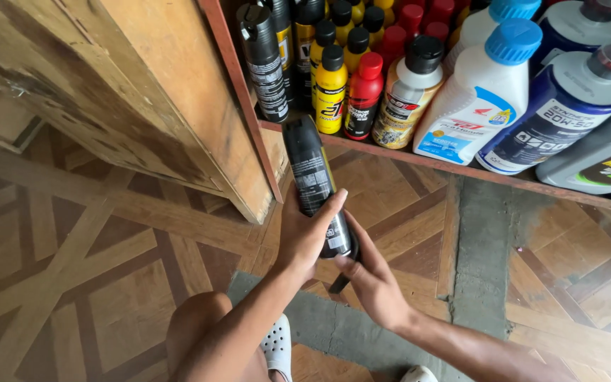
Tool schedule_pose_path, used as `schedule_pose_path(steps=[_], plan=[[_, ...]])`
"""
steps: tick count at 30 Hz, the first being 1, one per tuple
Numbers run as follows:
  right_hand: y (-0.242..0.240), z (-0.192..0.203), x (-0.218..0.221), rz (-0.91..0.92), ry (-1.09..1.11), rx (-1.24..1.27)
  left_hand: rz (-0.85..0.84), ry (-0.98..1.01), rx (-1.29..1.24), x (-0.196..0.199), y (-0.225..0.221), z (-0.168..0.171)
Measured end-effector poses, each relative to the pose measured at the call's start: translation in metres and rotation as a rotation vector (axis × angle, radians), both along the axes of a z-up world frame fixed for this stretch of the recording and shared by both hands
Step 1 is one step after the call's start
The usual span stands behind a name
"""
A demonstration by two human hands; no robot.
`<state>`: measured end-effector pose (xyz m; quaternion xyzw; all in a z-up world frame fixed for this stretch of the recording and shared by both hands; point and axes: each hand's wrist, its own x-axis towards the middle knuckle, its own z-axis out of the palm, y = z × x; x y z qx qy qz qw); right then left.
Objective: Wipe down and clean spray cans and fluid bottles on a workshop storage shelf.
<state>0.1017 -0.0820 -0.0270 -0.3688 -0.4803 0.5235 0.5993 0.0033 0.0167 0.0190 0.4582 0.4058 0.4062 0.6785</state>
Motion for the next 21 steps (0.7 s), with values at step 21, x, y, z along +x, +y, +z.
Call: schedule_pose_path(steps=[21], plan=[[0.001,-0.002,0.024,0.057,0.682,-0.386,-0.092,-0.198,0.558,-0.011,0.013,-0.017]])
